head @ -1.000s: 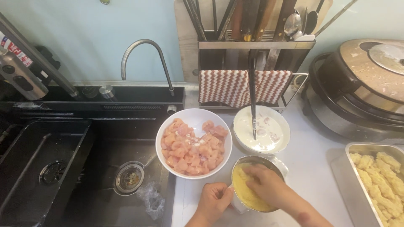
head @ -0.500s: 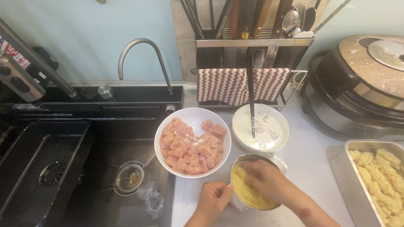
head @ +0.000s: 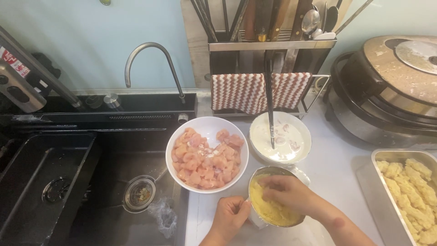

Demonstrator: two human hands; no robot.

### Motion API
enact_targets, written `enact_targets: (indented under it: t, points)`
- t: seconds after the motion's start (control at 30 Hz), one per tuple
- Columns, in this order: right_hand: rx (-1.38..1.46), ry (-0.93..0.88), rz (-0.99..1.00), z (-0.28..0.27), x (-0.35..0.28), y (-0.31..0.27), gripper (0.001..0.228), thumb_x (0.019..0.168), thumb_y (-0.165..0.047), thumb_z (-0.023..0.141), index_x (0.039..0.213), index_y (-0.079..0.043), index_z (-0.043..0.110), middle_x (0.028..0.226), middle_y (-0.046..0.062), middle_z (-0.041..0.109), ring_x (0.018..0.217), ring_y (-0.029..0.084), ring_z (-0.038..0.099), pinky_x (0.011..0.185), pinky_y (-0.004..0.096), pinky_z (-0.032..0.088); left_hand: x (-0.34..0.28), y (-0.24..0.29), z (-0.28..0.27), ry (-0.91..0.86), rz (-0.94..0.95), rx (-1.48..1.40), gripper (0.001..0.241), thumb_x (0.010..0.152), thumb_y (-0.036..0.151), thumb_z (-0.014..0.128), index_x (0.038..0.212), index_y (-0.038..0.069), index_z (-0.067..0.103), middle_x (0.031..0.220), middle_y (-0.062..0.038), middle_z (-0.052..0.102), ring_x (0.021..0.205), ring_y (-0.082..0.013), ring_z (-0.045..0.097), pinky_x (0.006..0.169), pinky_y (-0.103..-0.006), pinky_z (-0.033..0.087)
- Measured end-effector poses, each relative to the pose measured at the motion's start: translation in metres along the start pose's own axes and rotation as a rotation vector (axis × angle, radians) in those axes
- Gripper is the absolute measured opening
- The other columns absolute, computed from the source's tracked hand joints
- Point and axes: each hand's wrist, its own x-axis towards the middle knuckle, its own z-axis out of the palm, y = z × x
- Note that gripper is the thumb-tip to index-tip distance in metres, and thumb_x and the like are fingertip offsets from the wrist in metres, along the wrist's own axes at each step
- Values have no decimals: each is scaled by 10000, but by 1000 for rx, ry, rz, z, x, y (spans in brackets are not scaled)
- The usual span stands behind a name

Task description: Coating pieces of raw chicken in batter and then breading.

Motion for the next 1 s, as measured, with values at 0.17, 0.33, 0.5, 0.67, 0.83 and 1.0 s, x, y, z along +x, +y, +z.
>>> enact_targets:
  t: [0.17, 0.33, 0.5, 0.67, 0.83, 1.0]
  points:
    - [-146, 44, -93, 0, 4, 7, 457, 842, -209, 741, 1294, -155, 698, 1182, 50, 745, 1055, 144, 708, 905, 299, 563, 4, -2, 3, -8, -13, 2, 373, 982, 137, 661, 633, 34, 580, 592, 45, 553, 563, -37, 497, 523, -256, 472]
    - [49, -36, 35, 0, -6, -14, 432, 860, -226, 739, 1286, -164, 708, 1140, 54, 799, 1017, 143, 750, 885, 301, 596, 3, -8, 0, -7, -20, -36, 374, 986, 134, 663, 636, 31, 581, 599, 45, 554, 571, -36, 505, 530, -261, 493]
    - [-86, -17, -20, -1, -1, -6, 485, 827, -198, 731, 1309, -164, 684, 1120, 56, 789, 1004, 147, 746, 888, 296, 583, 4, -5, 1, -11, -19, -4, 372, 988, 145, 667, 642, 32, 586, 596, 42, 557, 570, -36, 511, 531, -257, 485]
    - [-102, 9, 21, 0, -12, -33, 470, 845, -222, 738, 1310, -170, 688, 1105, 59, 790, 1000, 152, 754, 884, 291, 588, 2, 4, 2, -8, -38, -36, 363, 979, 151, 671, 649, 24, 591, 619, 37, 586, 590, -36, 528, 545, -257, 505]
    - [6, -33, 42, -11, -15, -27, 450, 848, -191, 740, 1291, -115, 701, 1116, 50, 781, 1023, 148, 729, 905, 290, 565, 3, -2, 0, -23, -39, -4, 353, 982, 147, 669, 661, 11, 612, 625, 22, 604, 594, -41, 530, 542, -250, 472]
    - [800, -190, 194, -23, -29, -37, 465, 860, -217, 692, 1295, -52, 677, 1136, 83, 767, 1026, 189, 718, 868, 361, 575, 8, -18, -6, 16, -49, 71, 391, 953, 145, 696, 606, 10, 575, 568, 19, 572, 549, -52, 511, 490, -277, 433]
